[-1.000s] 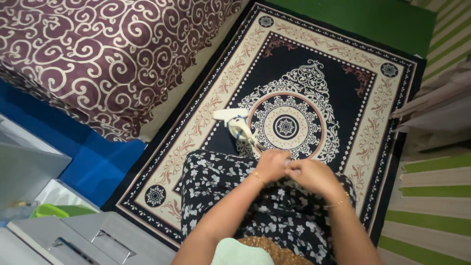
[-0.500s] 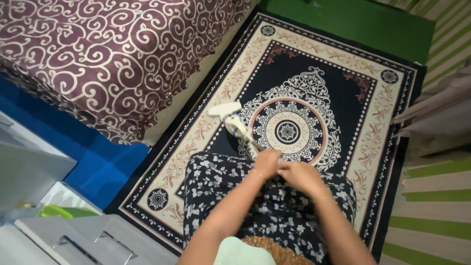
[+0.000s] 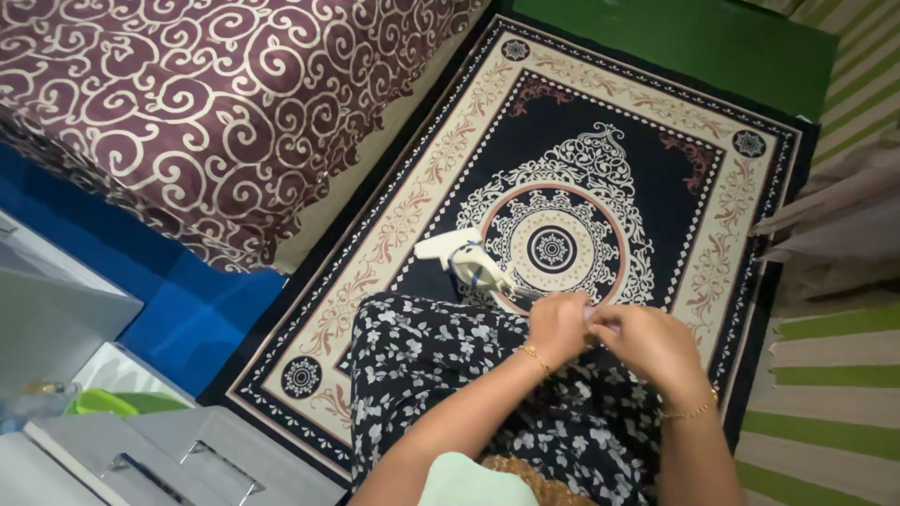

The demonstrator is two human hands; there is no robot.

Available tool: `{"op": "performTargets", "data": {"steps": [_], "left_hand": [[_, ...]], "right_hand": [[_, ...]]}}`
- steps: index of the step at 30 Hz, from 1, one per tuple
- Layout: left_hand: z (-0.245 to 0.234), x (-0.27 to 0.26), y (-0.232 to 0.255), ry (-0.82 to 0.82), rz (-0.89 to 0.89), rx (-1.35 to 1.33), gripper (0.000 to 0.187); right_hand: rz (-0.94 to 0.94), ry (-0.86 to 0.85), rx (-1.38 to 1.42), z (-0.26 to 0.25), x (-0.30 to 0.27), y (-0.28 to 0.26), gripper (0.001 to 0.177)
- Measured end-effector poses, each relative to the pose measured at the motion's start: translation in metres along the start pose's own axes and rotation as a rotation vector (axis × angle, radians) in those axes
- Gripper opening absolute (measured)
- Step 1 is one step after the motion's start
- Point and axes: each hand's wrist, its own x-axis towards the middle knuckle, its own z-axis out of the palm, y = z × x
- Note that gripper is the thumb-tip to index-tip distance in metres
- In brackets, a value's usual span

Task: Vacuuming a rug with a handheld vacuum cleaner.

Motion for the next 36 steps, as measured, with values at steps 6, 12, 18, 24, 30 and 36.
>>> {"op": "performTargets", "data": {"steps": [6,12,18,24,30,36], "left_hand": [[0.003,0.005,-0.055,0.021,0.025,0.017,0.019],[-0.014,0.020,-0.100,0.061,0.041,0.047,0.026],[0.017,0.019,-0.167,0.049,-0.026,0.146,0.018],[0.014,0.008,-0.114,0.145,-0.033,0.090,0.028],[0.023,0.010,-0.020,0.123,-0.070,0.070,0.030],[0.029,0.017,0.005,0.157,-0.049,0.034,0.018]], "right_hand": [[-0.146,0.067,0.043,0.023,0.029,-0.019,0.028],[-0.129,0.032,0.085,0.036,0.060,-0.054,0.027],[-0.160,0.034,0.156,0.075,0.090,-0.058,0.028],[-0.213,0.027,0.167,0.072,0.073,-0.029,0.026],[-0.065,0.029,0.073,-0.008,0.023,-0.001,0.028],[-0.042,0.032,0.080,-0.025,0.018,0.015,0.025]]}}
